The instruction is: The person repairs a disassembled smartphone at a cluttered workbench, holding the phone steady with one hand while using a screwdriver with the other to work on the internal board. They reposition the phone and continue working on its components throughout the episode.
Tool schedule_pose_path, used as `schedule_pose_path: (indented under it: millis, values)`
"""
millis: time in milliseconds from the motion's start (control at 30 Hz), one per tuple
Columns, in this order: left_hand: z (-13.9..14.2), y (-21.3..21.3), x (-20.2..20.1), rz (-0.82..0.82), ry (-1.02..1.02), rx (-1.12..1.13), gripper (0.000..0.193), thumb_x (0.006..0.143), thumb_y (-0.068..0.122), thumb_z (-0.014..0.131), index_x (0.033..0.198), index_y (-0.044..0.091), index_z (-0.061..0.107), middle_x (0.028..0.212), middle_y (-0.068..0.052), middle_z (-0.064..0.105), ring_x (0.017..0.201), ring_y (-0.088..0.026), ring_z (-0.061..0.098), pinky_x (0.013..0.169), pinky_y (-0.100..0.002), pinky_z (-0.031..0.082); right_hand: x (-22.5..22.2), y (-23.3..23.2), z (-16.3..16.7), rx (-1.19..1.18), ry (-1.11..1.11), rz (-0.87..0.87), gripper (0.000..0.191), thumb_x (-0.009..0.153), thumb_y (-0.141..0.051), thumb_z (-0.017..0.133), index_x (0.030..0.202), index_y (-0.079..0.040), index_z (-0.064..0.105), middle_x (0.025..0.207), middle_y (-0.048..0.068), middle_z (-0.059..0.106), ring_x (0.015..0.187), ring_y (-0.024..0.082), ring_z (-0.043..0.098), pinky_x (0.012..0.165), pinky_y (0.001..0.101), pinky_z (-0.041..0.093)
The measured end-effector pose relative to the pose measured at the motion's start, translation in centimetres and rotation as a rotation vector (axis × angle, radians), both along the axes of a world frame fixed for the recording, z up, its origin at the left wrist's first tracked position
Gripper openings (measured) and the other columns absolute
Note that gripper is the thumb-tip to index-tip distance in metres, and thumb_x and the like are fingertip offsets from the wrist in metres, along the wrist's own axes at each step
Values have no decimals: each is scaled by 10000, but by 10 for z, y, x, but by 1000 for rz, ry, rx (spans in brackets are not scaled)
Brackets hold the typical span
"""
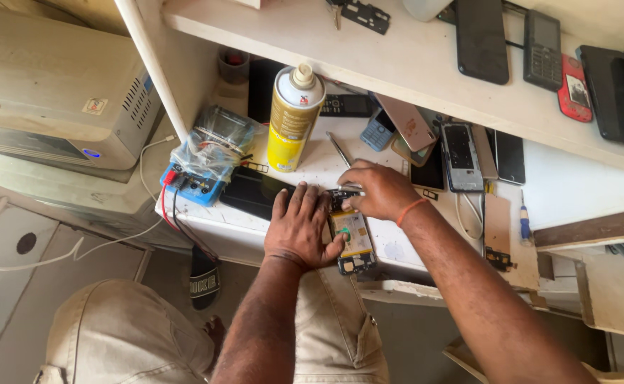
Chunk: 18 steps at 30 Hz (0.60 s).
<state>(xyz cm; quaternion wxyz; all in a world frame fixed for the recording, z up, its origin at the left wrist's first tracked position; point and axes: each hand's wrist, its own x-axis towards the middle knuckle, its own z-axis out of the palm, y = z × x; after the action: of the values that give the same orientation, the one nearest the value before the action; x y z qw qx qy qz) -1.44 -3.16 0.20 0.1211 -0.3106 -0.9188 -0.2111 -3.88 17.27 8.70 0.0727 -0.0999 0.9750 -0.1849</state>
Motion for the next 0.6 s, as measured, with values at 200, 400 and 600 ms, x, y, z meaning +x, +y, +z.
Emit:
schedule_pose_path:
  millis: [200,400,600]
  values:
    - [-1,-1,1,-11,6,41,864,847,679,493,1412,28,555,1439,-202,523,1409,-362,428,1160,-604,253,16,12,-14,-2,121,-20,257,777,-284,849,954,-106,792,1053,28,710,906,273,714,825,402,571]
    - [-2,0,0,-12,-20,-6,866,848,686,479,1400,23,554,1448,-214,506,1409,-369,404,1148,-605,239,28,3,-22,85,133,-20,237,782,-92,708,1002,-132,788,1102,9,682,926,260,710,841,414,562]
    - [-2,-1,1,-12,-34,-3,862,853,686,460,1407,33,557,1465,-206,499,1424,-367,397,1158,-606,232,21,-6,-1,253,-2,-4,267,797,-234,751,1051,-160,786,1095,13,660,929,252,701,846,468,522]
